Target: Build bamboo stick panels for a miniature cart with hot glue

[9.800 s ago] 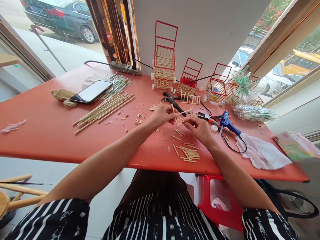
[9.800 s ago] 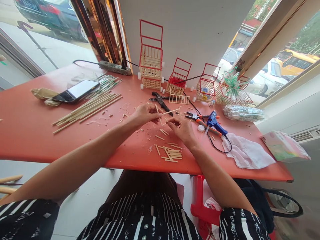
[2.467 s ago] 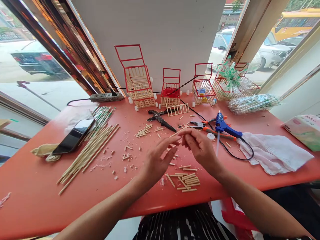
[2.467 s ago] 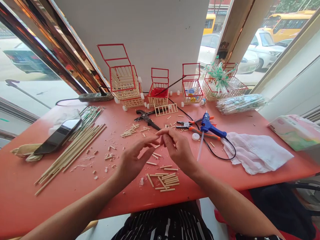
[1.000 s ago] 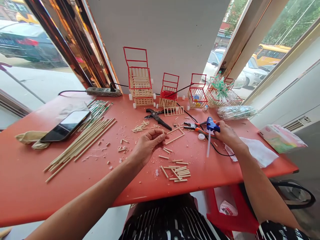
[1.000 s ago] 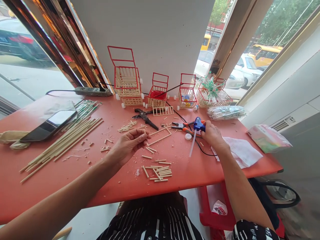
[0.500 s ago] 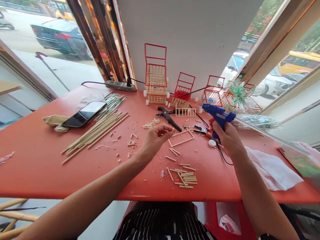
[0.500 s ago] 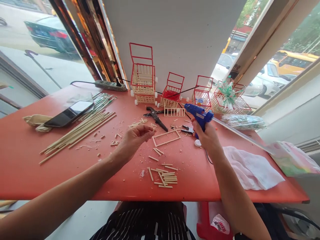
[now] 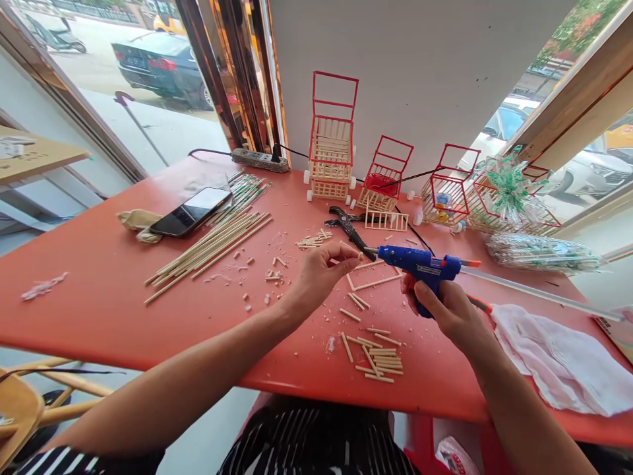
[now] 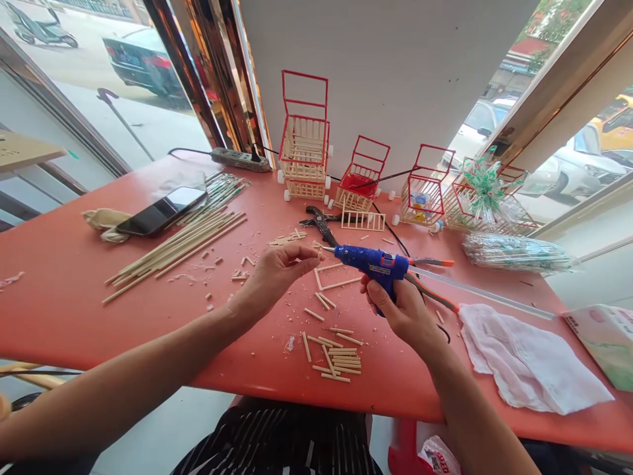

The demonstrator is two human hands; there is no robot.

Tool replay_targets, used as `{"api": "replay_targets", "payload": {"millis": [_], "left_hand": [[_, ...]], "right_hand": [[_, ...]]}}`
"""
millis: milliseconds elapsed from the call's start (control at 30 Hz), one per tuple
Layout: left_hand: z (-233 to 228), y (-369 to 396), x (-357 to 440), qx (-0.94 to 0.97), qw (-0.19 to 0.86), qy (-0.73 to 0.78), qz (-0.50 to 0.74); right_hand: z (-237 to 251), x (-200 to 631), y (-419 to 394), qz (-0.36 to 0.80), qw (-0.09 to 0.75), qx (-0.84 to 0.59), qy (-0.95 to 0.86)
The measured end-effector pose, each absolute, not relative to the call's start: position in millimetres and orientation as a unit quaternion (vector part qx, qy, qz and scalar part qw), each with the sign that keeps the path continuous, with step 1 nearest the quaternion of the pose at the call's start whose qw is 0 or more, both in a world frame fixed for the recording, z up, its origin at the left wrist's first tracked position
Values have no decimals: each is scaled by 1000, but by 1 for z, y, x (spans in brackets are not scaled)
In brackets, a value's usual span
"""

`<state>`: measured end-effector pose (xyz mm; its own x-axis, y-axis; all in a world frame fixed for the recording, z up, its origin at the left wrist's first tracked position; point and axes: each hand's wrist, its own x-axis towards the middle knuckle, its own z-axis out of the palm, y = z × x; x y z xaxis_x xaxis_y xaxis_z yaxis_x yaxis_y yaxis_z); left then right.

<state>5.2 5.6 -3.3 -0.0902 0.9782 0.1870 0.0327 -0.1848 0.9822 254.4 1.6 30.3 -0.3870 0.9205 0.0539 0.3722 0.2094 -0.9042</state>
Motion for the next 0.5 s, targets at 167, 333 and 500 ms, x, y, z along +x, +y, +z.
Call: {"api": "replay_targets", "payload": {"millis": [167, 333, 500], "left_hand": [[-3, 5, 4, 541, 402, 481, 561], [-1, 4, 4, 536, 401, 486, 561], [-1, 3, 4, 535, 405, 489, 557]], "right_hand": [[30, 255, 1, 412, 301, -460, -727], [30, 256, 1, 399, 293, -463, -735], [29, 256, 1, 393, 292, -468, -736]]}}
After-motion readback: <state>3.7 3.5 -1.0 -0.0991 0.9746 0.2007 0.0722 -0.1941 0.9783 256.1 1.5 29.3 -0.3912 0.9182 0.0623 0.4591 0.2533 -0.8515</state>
